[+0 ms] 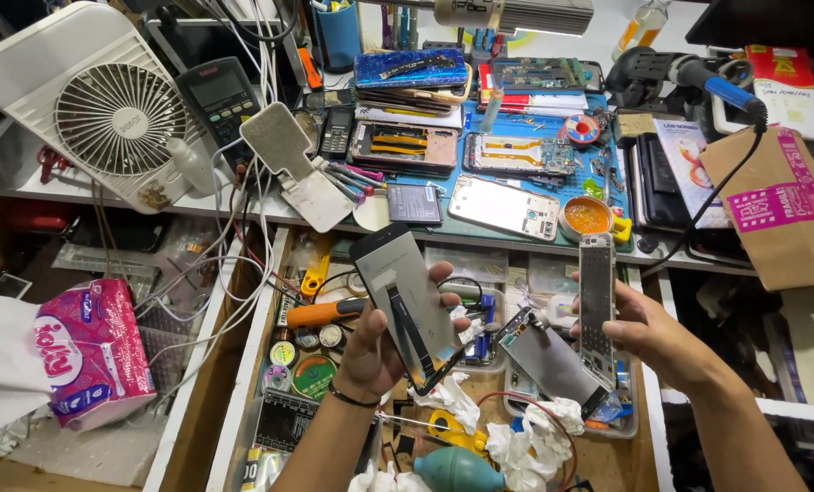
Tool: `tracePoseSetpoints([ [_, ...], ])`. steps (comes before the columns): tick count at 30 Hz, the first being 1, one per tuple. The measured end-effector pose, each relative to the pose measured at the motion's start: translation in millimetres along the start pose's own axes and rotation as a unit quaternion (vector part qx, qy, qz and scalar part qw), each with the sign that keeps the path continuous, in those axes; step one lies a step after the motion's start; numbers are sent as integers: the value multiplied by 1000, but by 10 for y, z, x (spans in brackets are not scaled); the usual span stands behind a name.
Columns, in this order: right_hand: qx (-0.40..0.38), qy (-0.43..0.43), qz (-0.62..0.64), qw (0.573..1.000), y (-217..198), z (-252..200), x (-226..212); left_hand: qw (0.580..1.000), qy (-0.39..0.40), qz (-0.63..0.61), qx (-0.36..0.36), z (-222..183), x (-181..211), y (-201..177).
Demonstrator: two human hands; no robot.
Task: Cleaning a mobile phone screen and assembling internal components on a repair bench.
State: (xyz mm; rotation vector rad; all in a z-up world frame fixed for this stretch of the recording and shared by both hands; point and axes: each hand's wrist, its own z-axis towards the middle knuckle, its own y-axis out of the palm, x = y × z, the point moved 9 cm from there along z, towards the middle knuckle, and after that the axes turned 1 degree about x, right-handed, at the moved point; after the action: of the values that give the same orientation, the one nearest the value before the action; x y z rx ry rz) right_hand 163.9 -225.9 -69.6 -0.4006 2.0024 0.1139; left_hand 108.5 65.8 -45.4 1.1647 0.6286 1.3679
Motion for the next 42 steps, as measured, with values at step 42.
tracePoseSetpoints([
  [42,-89,-47,142,985,238,74,92,976,-141,-152,60,-135,-653,52],
])
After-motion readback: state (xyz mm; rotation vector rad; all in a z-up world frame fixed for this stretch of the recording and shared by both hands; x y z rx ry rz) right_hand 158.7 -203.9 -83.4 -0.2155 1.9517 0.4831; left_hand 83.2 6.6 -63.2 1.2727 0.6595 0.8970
